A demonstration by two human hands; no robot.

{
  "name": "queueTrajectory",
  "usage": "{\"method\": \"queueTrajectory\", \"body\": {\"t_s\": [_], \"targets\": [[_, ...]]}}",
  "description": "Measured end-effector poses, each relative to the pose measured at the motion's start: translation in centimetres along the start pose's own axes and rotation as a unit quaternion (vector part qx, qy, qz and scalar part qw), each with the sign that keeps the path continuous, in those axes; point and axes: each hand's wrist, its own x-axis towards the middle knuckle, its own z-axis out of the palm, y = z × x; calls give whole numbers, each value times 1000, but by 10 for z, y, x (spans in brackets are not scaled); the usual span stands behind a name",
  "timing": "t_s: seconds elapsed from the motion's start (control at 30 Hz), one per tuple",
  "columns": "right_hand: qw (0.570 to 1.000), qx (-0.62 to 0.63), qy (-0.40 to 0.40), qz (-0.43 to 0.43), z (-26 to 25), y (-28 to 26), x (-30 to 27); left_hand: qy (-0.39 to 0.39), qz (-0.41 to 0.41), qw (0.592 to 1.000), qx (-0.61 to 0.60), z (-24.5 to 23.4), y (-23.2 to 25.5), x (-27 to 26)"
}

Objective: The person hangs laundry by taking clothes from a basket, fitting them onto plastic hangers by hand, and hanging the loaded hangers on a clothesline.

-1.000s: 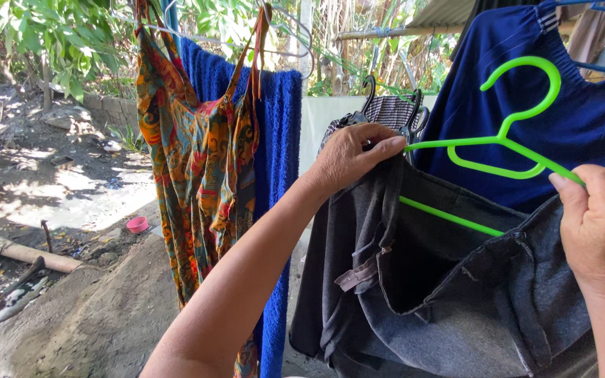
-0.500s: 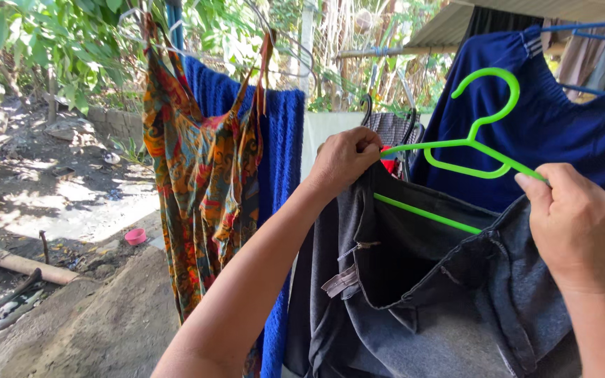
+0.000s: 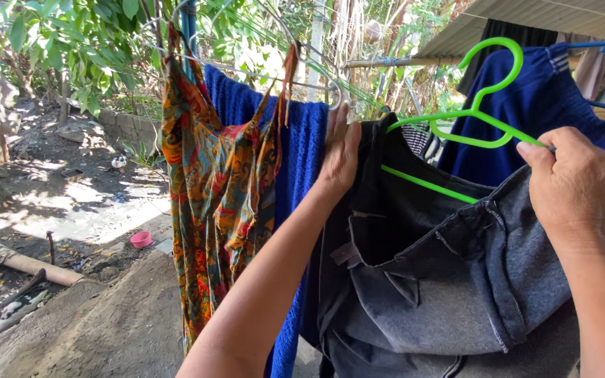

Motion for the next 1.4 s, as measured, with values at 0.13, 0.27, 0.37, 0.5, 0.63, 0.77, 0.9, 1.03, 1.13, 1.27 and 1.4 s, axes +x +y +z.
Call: {"method": "queueTrajectory", "body": {"t_s": [0.13,0.27,0.37,0.5,0.63,0.77,0.9,1.03,1.13,1.27,1.4], "targets": [[999,22,23,-13,17,-10,20,32,-136,990,-7,5,-31,-16],[998,16,52,-35,34,-18,46,4,-192,979,-65,-6,-25,-18],[992,67,83,-63,55,-21,67,10,-87,993,-79,-26,1,-28],[985,110,115,-68,90,-14,97,-41,-170,984,31,-45,16,-33],[977,128,142,-95,111,-27,97,9,-212,975,68,-31,-20,-31],[988,112,96,-53,93,-64,73,44,-79,993,73,-15,-44,-58],[990,66,101,-73,63,-78,45,-76,-103,991,31,-5,-14,-115],[993,53,73,-81,42,-68,16,-200,-67,952,-221,24,12,-181],[993,60,53,-83,30,-56,-3,-232,-83,928,-278,60,16,-227],[995,51,43,-77,14,-34,-24,-245,-269,855,-369,89,19,-274],[997,61,22,-50,2,-10,-51,-133,-195,937,-257,62,29,-309]]}}
